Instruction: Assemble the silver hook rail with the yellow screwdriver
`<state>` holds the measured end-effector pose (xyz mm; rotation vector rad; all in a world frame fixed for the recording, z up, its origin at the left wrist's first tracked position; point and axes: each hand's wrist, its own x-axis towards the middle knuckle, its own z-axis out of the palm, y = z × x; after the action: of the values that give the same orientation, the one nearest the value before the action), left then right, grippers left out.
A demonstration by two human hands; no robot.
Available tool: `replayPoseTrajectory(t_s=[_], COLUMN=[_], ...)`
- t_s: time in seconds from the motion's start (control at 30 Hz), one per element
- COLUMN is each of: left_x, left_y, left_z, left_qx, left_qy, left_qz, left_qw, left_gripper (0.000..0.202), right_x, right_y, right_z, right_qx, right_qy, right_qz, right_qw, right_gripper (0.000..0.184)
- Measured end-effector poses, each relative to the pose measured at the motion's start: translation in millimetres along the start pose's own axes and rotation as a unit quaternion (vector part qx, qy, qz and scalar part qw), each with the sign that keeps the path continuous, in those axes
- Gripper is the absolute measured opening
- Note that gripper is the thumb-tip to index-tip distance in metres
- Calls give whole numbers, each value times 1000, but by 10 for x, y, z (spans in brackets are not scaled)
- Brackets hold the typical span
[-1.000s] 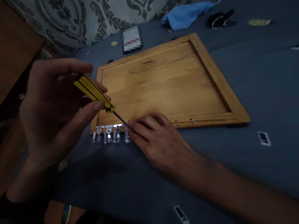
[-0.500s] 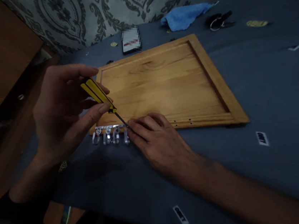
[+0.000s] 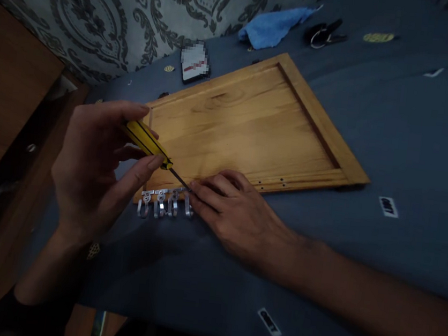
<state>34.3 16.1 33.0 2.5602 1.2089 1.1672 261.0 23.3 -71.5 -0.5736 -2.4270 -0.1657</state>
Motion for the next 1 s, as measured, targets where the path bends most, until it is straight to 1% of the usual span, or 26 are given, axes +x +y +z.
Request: replayPoseTrajectory(t_s=[0.1,0.17,0.27,0.37,0.47,0.57,0.6,0.73,0.8,0.87,1.0], left_x=[-14,-21,-12,17,53,75,75,53,40,31,15], left_y=[16,33,56,76,97,122,133,177,182,167,105], left_z=[12,7,-10,-19,-39,-91,-111,-147,-131,-102,-47], left_qx=[25,23,-27,-102,-128,-122,-121,-109,-104,-96,-90], left_qy=[23,29,28,23,41,78,82,63,45,33,18], left_qz=[-16,-28,-55,-85,-93,-69,-61,-105,-100,-88,-79], left_qw=[999,999,998,991,987,987,987,986,989,991,993], left_gripper=[42,41,42,34,28,28,28,36,39,40,41], right_x=[-5,-6,-3,10,25,25,22,2,-5,-5,21], right_y=[-1,-2,-1,2,0,-5,-5,-1,-4,-11,-16], right_z=[0,-5,-16,-29,-37,-30,-27,-16,-3,9,-10], right_qx=[9,9,9,12,10,8,8,15,15,12,3], right_qy=[-22,-24,-20,-11,-9,0,3,-18,-13,11,5], right_qz=[-3,0,-3,-9,-13,-8,-6,-6,-3,4,1], right_qw=[1000,1000,1000,1000,1000,1000,1000,1000,1000,1000,1000], right_gripper=[39,40,39,38,37,38,38,39,38,38,38])
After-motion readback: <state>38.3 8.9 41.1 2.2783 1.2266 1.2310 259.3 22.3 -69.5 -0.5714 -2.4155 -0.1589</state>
